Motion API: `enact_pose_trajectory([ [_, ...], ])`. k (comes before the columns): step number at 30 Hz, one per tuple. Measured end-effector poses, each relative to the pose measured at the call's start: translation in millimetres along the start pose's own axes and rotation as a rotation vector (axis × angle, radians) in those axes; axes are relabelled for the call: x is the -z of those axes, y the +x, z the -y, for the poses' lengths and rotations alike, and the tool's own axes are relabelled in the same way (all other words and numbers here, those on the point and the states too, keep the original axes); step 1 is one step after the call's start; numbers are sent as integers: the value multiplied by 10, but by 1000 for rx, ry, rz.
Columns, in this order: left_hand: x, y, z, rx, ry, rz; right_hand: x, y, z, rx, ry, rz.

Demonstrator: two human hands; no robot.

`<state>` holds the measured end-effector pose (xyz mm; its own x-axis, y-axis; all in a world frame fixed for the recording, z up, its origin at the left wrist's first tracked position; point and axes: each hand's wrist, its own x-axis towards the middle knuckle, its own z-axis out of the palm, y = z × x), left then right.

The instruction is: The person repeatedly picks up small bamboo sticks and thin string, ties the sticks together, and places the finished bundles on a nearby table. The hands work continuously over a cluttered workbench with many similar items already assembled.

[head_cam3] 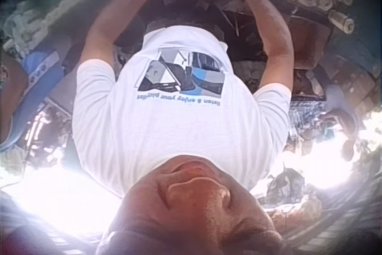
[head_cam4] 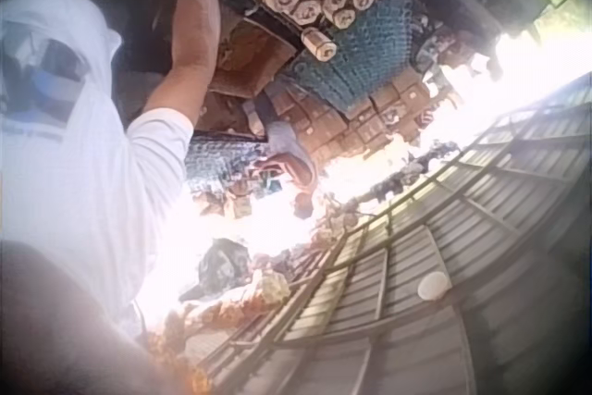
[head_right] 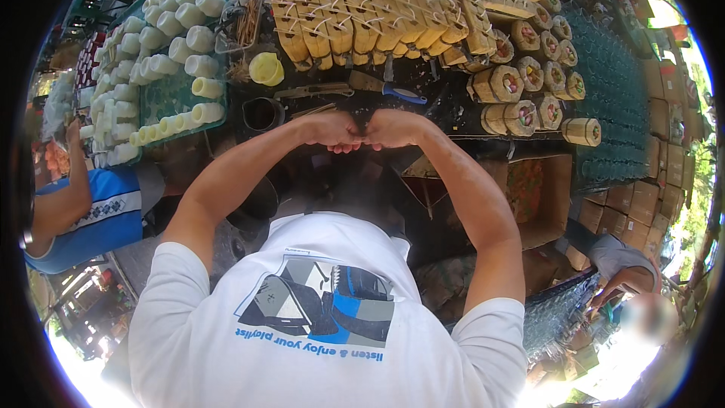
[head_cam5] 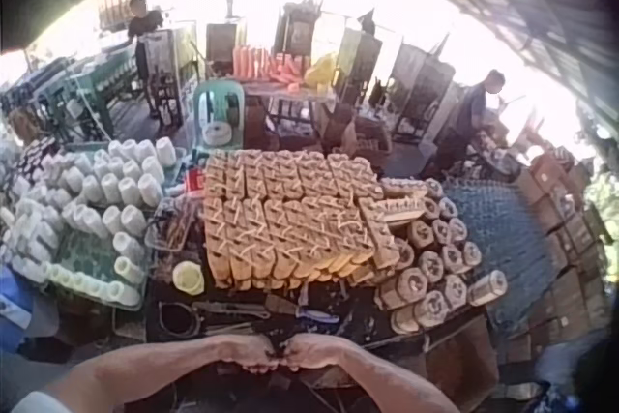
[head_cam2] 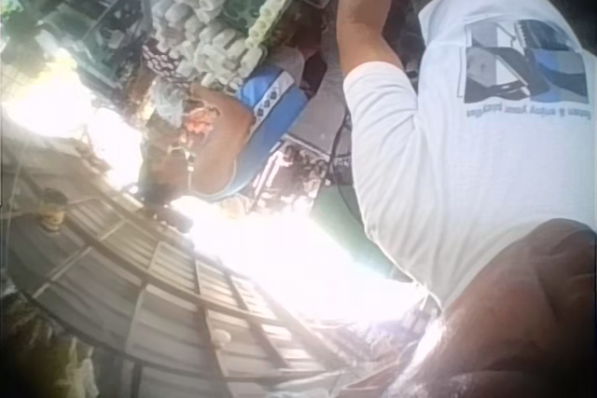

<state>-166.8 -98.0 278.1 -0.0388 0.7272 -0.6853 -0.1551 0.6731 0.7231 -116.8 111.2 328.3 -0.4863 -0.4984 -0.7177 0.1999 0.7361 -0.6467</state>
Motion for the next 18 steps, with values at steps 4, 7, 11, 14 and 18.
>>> enact_pose_trajectory([
  [4,-16,19,-94,42,127,25,-78,70,-91,21,-62,-55],
  [7,-64,109,0,40,181,-6,-204,120,-163,158,-265,-182],
  [11,-182,273,415,-325,494,-198,-310,50,-75,257,-218,-265],
  [14,-254,240,434,-379,575,-206,-375,43,-82,214,-265,-244],
  [18,-300,194,408,-418,562,-267,-493,57,-96,76,-322,-311],
])
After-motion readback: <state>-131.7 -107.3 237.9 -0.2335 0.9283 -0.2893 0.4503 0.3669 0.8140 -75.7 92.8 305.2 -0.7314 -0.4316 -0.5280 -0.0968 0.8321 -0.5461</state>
